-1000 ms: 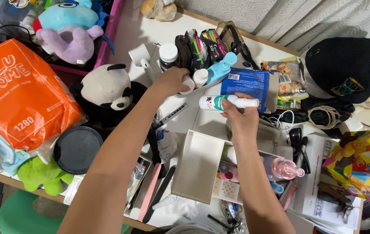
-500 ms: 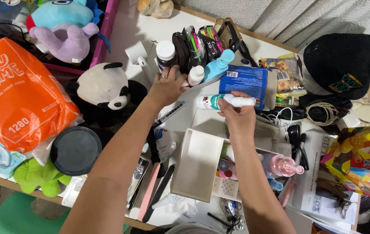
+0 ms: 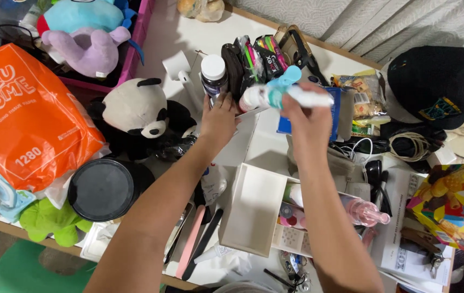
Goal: Organizing various cosmetic and personal care items on a desk and placing a hair dryer in a drawer.
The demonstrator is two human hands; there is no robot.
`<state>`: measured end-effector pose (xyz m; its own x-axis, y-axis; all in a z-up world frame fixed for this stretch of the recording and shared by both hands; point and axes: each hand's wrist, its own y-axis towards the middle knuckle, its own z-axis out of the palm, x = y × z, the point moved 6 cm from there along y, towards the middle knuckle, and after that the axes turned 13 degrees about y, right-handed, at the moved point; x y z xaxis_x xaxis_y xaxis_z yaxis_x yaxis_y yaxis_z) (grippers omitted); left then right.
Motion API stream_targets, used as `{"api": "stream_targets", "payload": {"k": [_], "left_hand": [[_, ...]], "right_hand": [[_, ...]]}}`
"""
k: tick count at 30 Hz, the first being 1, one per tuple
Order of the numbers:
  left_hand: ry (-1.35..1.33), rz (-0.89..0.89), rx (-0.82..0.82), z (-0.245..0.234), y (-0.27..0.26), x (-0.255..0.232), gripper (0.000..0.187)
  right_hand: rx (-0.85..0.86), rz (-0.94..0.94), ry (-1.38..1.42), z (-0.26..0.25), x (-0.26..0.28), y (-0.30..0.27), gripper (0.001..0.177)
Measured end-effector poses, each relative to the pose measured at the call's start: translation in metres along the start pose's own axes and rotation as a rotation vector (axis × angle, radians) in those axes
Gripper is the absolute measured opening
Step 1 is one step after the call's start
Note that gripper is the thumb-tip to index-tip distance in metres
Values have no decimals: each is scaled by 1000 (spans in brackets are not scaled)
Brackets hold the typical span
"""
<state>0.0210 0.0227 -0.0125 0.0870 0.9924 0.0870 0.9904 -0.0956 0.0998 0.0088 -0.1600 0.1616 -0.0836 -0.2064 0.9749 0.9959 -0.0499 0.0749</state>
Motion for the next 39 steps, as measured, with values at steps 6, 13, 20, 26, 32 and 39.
{"api": "stream_targets", "payload": {"k": [6, 13, 20, 26, 32, 39], "left_hand": [[-120, 59, -73, -1, -13, 4, 57], [-131, 65, -106, -18, -13, 4, 45], [-185, 105, -64, -10, -12, 1, 33], [-152, 134, -120, -8, -14, 3, 37], [-105, 134, -176, -11, -21, 4, 33], [-116, 109, -135, -42, -15, 0, 28]], "right_hand": [[253, -383, -526, 64, -22, 51, 32], [403, -172, -693, 95, -6, 80, 32], [618, -309, -835, 99, -60, 72, 35], [705, -296, -857, 97, -64, 62, 34], [738, -282, -842, 86, -77, 72, 35], [676, -194, -817, 74, -108, 95, 42]]}}
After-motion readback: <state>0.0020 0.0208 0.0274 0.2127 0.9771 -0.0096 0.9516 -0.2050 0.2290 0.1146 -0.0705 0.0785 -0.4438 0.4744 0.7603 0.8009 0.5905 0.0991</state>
